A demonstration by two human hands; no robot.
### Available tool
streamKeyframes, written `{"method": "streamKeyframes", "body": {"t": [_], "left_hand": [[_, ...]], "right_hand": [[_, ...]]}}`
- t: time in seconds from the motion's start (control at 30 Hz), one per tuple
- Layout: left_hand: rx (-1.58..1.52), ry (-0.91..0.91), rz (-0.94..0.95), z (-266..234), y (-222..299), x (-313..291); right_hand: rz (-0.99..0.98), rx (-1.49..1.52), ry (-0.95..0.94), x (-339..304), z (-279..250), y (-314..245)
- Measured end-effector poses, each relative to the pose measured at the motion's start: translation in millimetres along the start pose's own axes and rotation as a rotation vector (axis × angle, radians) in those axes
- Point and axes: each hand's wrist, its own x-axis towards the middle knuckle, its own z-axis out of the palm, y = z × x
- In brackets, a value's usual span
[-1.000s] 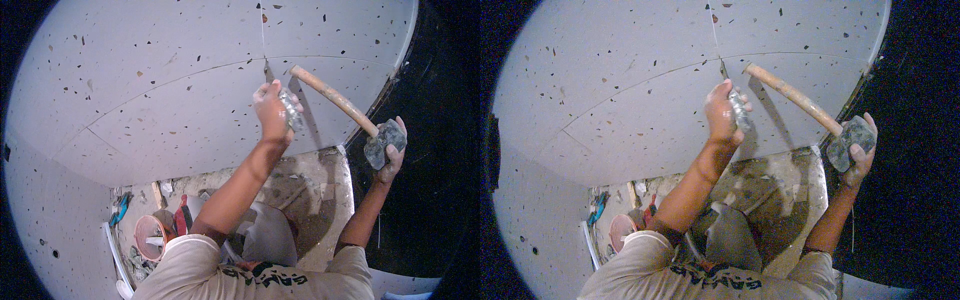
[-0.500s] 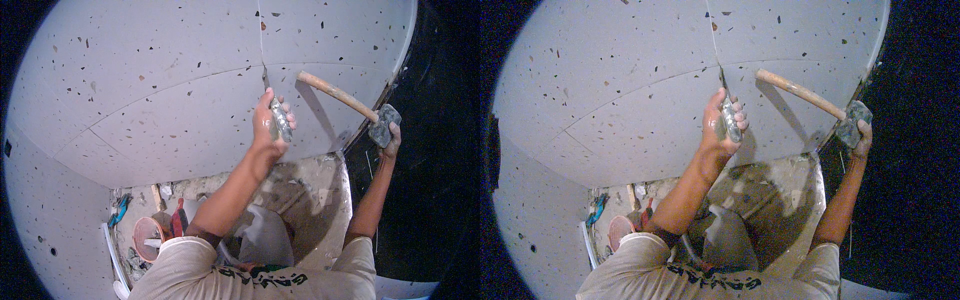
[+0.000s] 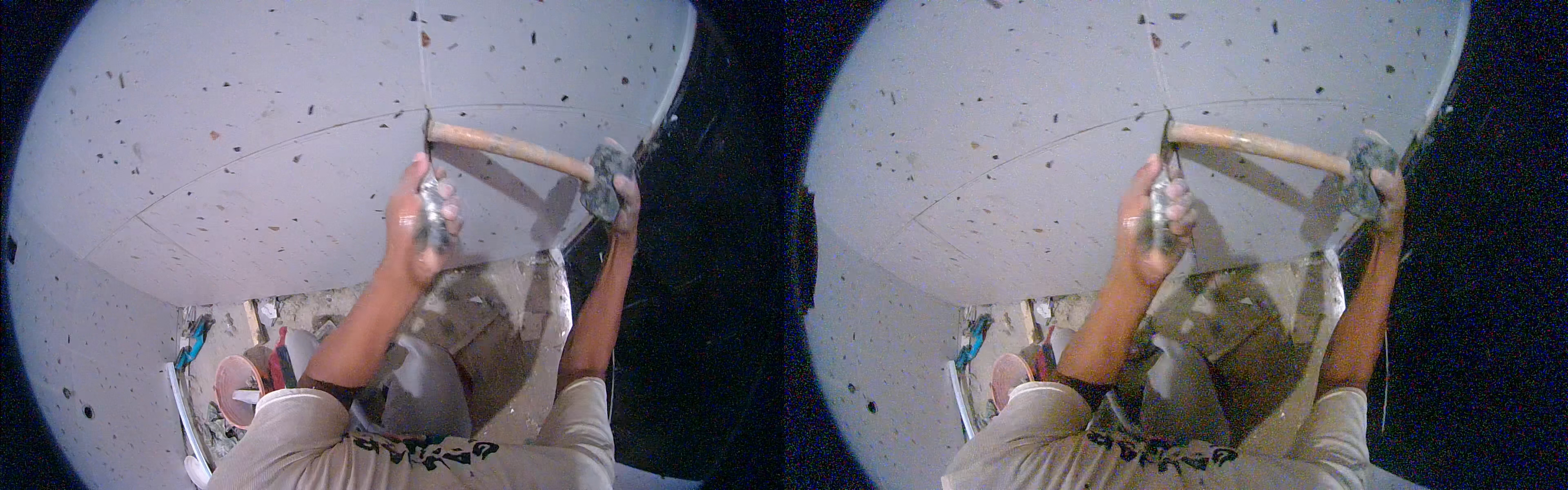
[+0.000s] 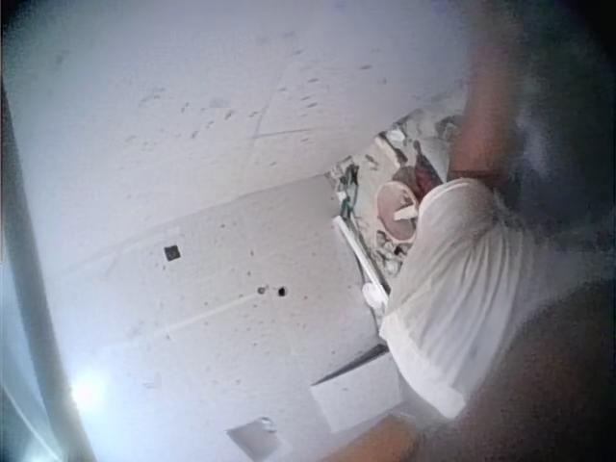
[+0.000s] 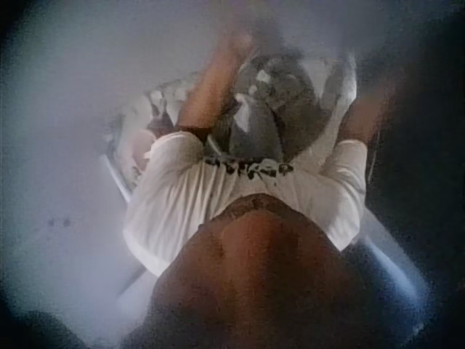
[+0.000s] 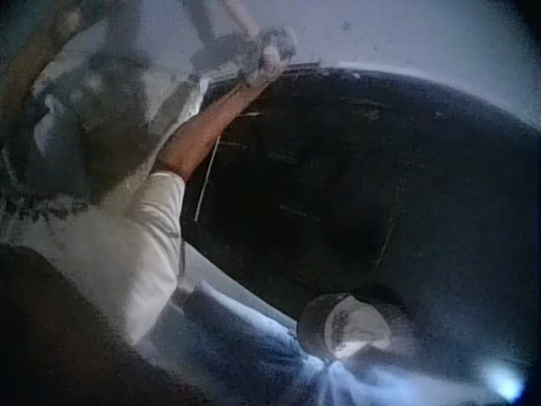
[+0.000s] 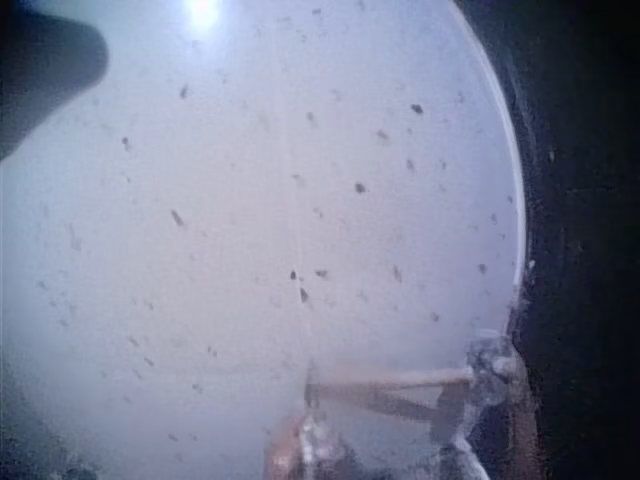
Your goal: The person installs terrazzo-style wall tiles, using a hammer and chisel to adjust tile edges and a cloth to wipe the surface. They also use a metal ruler to measure and align tiles along the wall.
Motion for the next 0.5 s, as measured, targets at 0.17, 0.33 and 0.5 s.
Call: {"method": "streamKeyframes", "body": {"t": [0.17, 0.33, 0.5], "left_hand": [[0.09, 0.031, 0.024, -5.6, 15.1, -4.4], [0.075, 0.059, -0.003, -6.5, 11.9, -0.3], [0.052, 0.006, -0.002, -4.8, 16.0, -3.9]], "right_hand": [[-0.012, -0.016, -0.094, 3.7, 3.6, -16.5], [0.045, -0.031, -0.117, 16.8, 16.6, -18.8], [0.008, -0.05, -0.133, 19.4, -5.7, -27.6]]}}
